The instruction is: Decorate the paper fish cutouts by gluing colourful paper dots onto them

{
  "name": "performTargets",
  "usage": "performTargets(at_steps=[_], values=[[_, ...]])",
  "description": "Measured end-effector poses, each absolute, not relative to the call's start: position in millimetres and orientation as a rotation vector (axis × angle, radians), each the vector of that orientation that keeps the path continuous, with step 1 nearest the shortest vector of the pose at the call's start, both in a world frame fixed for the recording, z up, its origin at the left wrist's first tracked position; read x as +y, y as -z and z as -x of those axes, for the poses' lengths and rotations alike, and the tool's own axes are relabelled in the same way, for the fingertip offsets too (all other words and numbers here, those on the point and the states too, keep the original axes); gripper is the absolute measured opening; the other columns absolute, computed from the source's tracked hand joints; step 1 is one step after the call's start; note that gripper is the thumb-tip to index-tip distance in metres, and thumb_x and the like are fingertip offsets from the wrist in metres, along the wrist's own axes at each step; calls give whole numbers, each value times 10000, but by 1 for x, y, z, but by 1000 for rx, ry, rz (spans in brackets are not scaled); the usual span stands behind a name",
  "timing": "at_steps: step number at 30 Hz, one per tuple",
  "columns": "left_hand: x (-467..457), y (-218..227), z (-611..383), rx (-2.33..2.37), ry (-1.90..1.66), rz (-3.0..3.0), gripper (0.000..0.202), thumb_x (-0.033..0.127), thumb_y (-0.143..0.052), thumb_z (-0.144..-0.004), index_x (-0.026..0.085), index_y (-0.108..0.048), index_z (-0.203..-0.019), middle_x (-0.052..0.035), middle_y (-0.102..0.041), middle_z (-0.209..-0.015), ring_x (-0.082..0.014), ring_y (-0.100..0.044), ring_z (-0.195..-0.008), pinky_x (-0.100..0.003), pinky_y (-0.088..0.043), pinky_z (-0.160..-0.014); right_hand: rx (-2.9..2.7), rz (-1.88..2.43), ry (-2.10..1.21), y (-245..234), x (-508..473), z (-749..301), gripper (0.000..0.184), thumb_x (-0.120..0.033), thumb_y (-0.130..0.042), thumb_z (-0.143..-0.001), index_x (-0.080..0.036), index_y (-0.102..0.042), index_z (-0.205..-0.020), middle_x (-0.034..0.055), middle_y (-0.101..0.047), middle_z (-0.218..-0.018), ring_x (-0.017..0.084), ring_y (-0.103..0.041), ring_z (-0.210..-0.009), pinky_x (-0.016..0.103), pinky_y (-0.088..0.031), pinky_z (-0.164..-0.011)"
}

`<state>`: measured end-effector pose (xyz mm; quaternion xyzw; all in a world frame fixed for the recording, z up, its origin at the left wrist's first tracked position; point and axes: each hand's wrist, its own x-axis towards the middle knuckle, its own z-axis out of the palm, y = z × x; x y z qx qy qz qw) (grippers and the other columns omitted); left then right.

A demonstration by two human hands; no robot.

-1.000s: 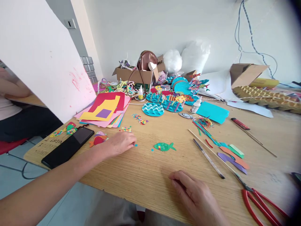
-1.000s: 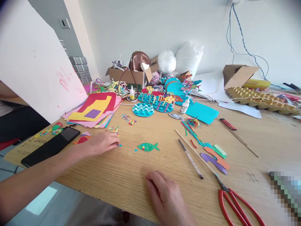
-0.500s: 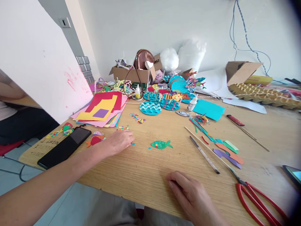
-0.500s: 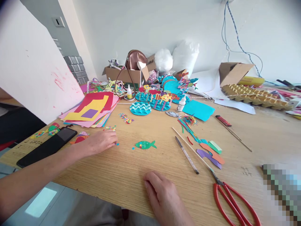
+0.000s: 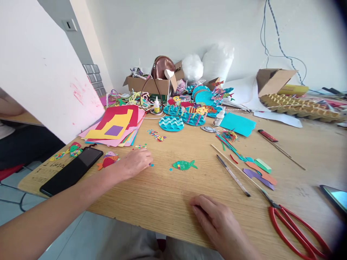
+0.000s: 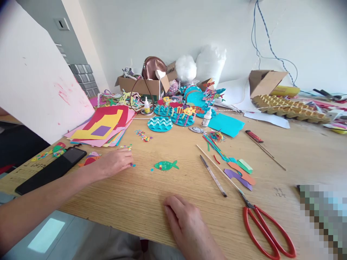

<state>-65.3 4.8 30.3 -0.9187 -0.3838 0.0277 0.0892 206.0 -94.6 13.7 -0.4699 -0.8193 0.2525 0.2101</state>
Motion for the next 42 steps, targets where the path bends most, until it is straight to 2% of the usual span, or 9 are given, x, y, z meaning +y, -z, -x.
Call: performTargets(at_steps=[7,13,17,21,24,27,30,35,42], values=[[5,-29,58,-965,-106,2659,129,75,-518,-792,145,-560,-693,-46,-572,-715,-202,-517,-750,-320,-403,-682,-2265,1319,-716,-13,-95,-206,210,-200,-344,-882,-204,-541,-809,8,-609,-743,116,-588,-671,214,-417,-594],[6,-37,62,-1207,67,2778,155,105,-484,-811,144,-583,-697,-39,-572,-715,-175,-520,-718,-295,-385,-676,-2257,1323,-734,-14,-96,-207,220,-208,-336,-880,-201,-541,-801,16,-611,-744,119,-585,-668,219,-416,-592],[9,-45,69,-1820,611,2937,110,175,-524,-771,157,-592,-687,-3,-557,-679,-130,-506,-624,-240,-362,-578,-2179,1316,-744,-20,-91,-201,210,-205,-359,-854,-196,-559,-791,24,-625,-736,126,-588,-664,225,-418,-588],[6,-47,67,-2445,1513,2905,130,290,-601,-705,161,-599,-719,19,-549,-649,-95,-471,-560,-213,-358,-538,-2023,1364,-880,-31,-75,-183,158,-194,-418,-799,-193,-566,-746,-4,-594,-608,123,-577,-587,211,-404,-511],[-2,-47,56,-2587,2108,2784,183,307,-678,-632,155,-603,-698,27,-538,-638,-79,-467,-567,-199,-365,-549,-1823,1341,-1152,-40,-56,-163,114,-188,-431,-765,-182,-526,-703,-18,-569,-599,95,-559,-501,181,-382,-421],[-10,-48,44,-2612,2376,2743,199,294,-715,-600,147,-610,-685,23,-541,-629,-77,-478,-580,-197,-371,-559,-1651,1307,-1386,-46,-39,-144,84,-200,-438,-749,-173,-509,-713,-12,-576,-652,80,-547,-459,161,-355,-351],[-14,-47,35,-2607,2474,2772,202,295,-721,-607,146,-613,-692,18,-549,-627,-80,-489,-590,-198,-373,-563,-1580,1284,-1404,-50,-28,-132,68,-187,-453,-733,-173,-510,-767,-16,-571,-683,79,-556,-464,156,-364,-337],[-12,-43,29,-2605,2550,2775,220,299,-731,-595,138,-610,-683,21,-548,-651,-65,-468,-573,-200,-366,-558,-1713,1274,-1201,-51,-18,-127,64,-209,-472,-749,-179,-527,-762,-17,-575,-663,93,-580,-504,160,-373,-367],[-11,-40,31,-2624,2368,2812,246,322,-716,-585,133,-598,-689,21,-531,-632,-77,-452,-571,-217,-351,-552,-1959,1352,-864,-52,-10,-123,98,-162,-471,-751,-177,-537,-681,-25,-565,-579,82,-542,-506,177,-355,-463]])
